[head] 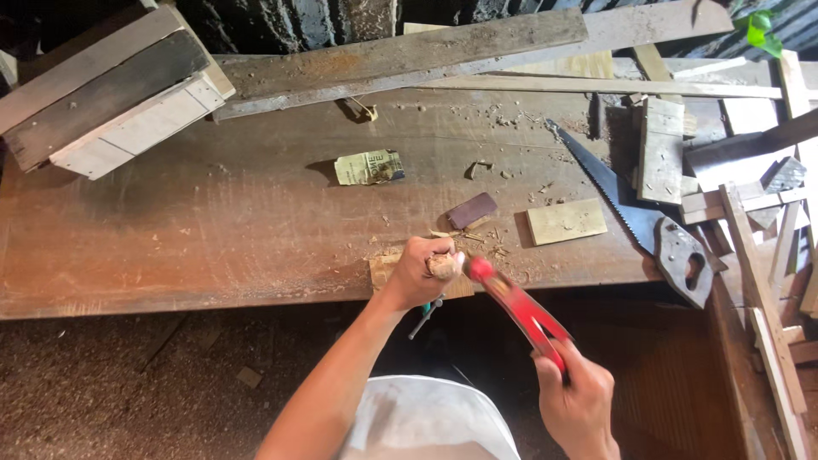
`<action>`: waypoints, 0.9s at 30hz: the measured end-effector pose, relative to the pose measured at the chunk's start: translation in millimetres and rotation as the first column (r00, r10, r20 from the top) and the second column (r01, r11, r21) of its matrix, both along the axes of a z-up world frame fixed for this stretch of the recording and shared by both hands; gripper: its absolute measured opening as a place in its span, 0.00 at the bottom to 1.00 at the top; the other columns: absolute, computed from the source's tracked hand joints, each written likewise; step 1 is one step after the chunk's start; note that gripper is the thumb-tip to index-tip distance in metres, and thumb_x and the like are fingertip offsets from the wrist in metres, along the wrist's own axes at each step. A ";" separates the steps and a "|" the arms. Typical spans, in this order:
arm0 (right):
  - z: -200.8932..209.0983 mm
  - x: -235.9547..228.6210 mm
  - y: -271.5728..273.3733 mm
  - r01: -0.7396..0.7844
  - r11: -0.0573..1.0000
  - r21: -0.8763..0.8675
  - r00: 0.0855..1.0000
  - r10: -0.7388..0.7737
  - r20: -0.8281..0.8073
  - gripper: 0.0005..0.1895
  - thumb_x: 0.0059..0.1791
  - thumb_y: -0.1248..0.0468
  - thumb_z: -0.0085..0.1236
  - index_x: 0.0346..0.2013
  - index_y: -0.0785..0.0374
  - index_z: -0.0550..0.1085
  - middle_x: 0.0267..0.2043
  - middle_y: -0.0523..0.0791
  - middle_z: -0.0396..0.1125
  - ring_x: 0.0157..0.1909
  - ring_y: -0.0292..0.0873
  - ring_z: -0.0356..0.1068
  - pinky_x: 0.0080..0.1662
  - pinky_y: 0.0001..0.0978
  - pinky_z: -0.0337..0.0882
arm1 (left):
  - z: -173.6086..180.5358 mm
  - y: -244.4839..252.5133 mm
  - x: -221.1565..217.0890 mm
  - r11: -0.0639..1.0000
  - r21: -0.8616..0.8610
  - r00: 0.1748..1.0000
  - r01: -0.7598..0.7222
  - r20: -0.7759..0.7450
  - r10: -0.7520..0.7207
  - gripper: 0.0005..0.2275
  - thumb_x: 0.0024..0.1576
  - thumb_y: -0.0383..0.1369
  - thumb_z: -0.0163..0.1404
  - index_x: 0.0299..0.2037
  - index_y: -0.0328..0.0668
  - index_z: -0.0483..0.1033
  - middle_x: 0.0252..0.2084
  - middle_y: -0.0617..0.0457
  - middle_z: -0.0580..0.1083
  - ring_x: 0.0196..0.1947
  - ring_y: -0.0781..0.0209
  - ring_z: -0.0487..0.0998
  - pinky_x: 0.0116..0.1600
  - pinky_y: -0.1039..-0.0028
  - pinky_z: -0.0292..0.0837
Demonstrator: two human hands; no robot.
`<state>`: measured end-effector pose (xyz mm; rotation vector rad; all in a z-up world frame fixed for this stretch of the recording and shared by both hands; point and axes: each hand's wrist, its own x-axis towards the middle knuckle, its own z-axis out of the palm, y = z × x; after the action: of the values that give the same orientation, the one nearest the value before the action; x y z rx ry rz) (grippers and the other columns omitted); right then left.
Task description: The person holds a small piece of wood and uses a chisel and hammer to carve it. They repeatedly strike the chisel to remove wood shavings and shape the piece.
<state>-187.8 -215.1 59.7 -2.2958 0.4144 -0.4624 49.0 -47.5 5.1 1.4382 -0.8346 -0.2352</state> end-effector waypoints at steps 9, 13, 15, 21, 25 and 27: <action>21.2 20.7 7.2 0.317 0.201 0.927 0.946 0.004 -0.325 0.28 0.53 0.68 0.46 0.70 0.58 0.61 0.39 0.49 0.67 0.23 0.40 0.64 0.27 0.33 0.67 | 7.4 -1.8 -4.1 0.996 0.093 0.992 0.000 -0.127 0.012 0.13 0.58 0.26 0.55 0.22 0.38 0.66 0.17 0.57 0.62 0.19 0.71 0.60 0.25 0.73 0.57; -1.3 22.6 4.5 0.226 -0.015 0.974 0.971 0.088 -0.224 0.30 0.54 0.56 0.41 0.72 0.46 0.57 0.31 0.46 0.63 0.14 0.32 0.53 0.15 0.23 0.56 | 8.5 -2.9 -1.8 0.998 0.054 0.999 -0.034 -0.040 0.036 0.13 0.58 0.25 0.55 0.23 0.37 0.66 0.19 0.56 0.62 0.21 0.70 0.60 0.27 0.73 0.57; -17.8 26.0 -4.2 0.171 -0.152 0.973 0.984 0.081 -0.160 0.26 0.57 0.57 0.42 0.72 0.53 0.60 0.29 0.44 0.59 0.15 0.30 0.51 0.15 0.22 0.55 | 9.8 -3.0 0.9 0.997 0.067 0.999 -0.035 -0.033 0.038 0.12 0.58 0.25 0.56 0.24 0.37 0.67 0.18 0.56 0.62 0.20 0.70 0.60 0.26 0.73 0.57; -60.3 27.1 -20.1 0.189 -0.237 0.953 0.981 0.009 -0.193 0.21 0.53 0.69 0.45 0.62 0.66 0.60 0.42 0.47 0.68 0.19 0.31 0.55 0.17 0.22 0.57 | 4.4 -1.7 -1.5 0.996 0.089 0.998 -0.003 -0.068 0.009 0.12 0.58 0.26 0.56 0.24 0.38 0.69 0.16 0.56 0.63 0.19 0.70 0.62 0.25 0.73 0.58; -53.5 41.1 -11.4 0.311 -0.245 0.918 0.949 0.038 -0.312 0.21 0.52 0.65 0.47 0.60 0.62 0.61 0.51 0.50 0.74 0.24 0.33 0.59 0.23 0.22 0.64 | 4.4 -1.7 -1.0 0.996 0.084 0.999 -0.036 -0.036 0.039 0.12 0.58 0.26 0.56 0.23 0.38 0.69 0.17 0.56 0.64 0.18 0.70 0.62 0.25 0.73 0.58; -44.9 45.0 -1.7 0.502 -0.128 0.855 0.864 0.029 -0.503 0.24 0.52 0.57 0.45 0.63 0.56 0.63 0.41 0.48 0.70 0.26 0.39 0.63 0.27 0.28 0.69 | 4.0 -1.4 -3.3 0.996 0.084 0.998 -0.028 -0.049 0.032 0.12 0.58 0.26 0.56 0.23 0.37 0.69 0.16 0.56 0.64 0.17 0.70 0.63 0.25 0.74 0.58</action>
<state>-142.8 -216.8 14.8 -0.6382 0.9966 0.2071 45.7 -48.9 9.1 1.5158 -0.7688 -0.2852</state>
